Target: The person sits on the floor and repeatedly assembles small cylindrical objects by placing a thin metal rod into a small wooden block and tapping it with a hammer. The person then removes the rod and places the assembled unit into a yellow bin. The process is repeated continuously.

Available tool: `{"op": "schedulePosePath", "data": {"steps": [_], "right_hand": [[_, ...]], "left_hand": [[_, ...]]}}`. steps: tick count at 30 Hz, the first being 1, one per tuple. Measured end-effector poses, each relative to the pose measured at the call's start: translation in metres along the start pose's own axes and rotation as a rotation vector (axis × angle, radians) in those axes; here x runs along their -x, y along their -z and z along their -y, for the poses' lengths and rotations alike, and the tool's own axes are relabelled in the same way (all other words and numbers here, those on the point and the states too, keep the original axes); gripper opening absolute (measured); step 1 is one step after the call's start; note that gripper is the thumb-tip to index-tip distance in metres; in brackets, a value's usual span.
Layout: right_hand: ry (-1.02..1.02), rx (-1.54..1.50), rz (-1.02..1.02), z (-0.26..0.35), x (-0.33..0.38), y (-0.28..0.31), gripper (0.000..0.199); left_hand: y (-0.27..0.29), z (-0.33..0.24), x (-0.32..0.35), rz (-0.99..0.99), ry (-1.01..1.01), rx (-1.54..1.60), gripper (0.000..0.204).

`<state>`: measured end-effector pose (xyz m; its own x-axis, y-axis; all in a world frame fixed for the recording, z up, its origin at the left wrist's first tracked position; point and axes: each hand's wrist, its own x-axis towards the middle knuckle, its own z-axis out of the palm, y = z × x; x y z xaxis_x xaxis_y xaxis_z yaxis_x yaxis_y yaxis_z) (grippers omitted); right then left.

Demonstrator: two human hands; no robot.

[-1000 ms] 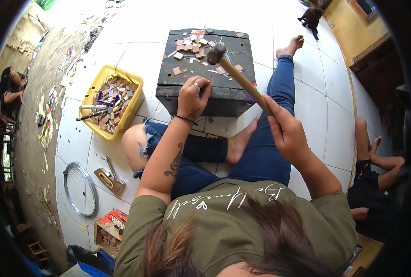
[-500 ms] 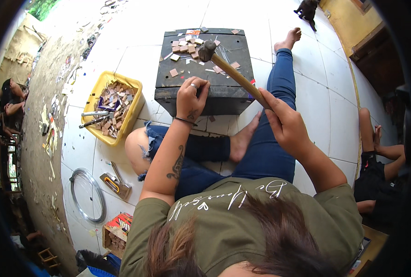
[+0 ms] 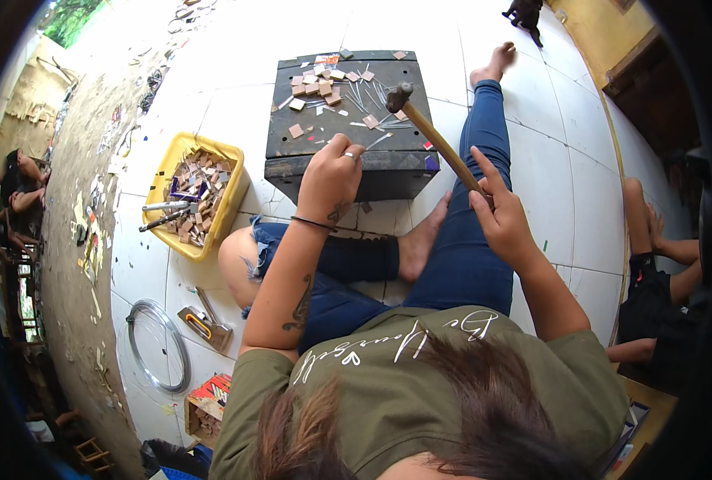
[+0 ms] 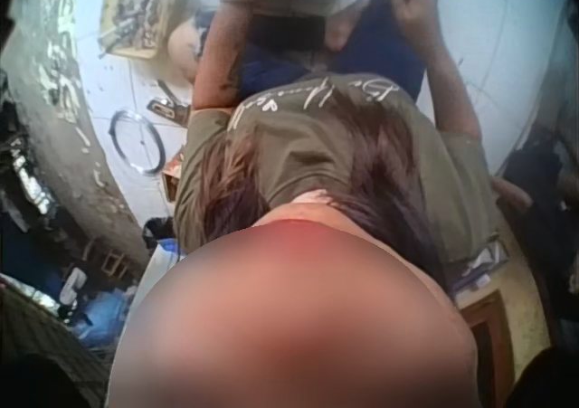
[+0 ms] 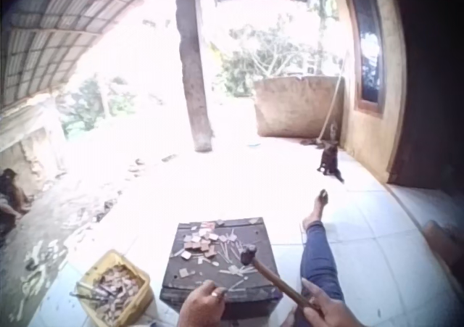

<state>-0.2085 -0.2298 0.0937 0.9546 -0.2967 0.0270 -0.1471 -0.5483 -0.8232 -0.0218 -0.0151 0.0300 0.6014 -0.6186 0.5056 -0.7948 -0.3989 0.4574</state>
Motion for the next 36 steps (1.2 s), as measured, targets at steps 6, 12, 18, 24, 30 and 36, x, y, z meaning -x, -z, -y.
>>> {"op": "schedulePosePath", "data": {"steps": [6,12,18,24,30,36], "right_hand": [[0.212,0.091,-0.042,-0.004,0.006,-0.012,0.047],[0.16,0.151,0.011,-0.002,0.019,-0.013,0.051],[0.173,0.268,0.022,-0.008,0.017,-0.02,0.052],[0.171,0.247,0.047,-0.016,0.016,-0.021,0.051],[0.198,0.216,0.035,-0.019,0.018,-0.026,0.051],[0.124,0.206,0.054,-0.019,0.021,-0.026,0.051]], "left_hand": [[0.006,-0.008,0.005,0.076,0.065,0.002,0.009],[0.002,-0.01,0.009,0.021,0.057,-0.014,0.008],[0.0,-0.011,0.009,0.008,0.016,-0.029,0.007],[0.003,-0.012,0.006,0.038,0.026,-0.019,0.007],[0.006,-0.01,0.003,0.11,0.054,-0.026,0.004],[0.007,-0.01,0.0,0.124,0.072,-0.055,0.007]]}}
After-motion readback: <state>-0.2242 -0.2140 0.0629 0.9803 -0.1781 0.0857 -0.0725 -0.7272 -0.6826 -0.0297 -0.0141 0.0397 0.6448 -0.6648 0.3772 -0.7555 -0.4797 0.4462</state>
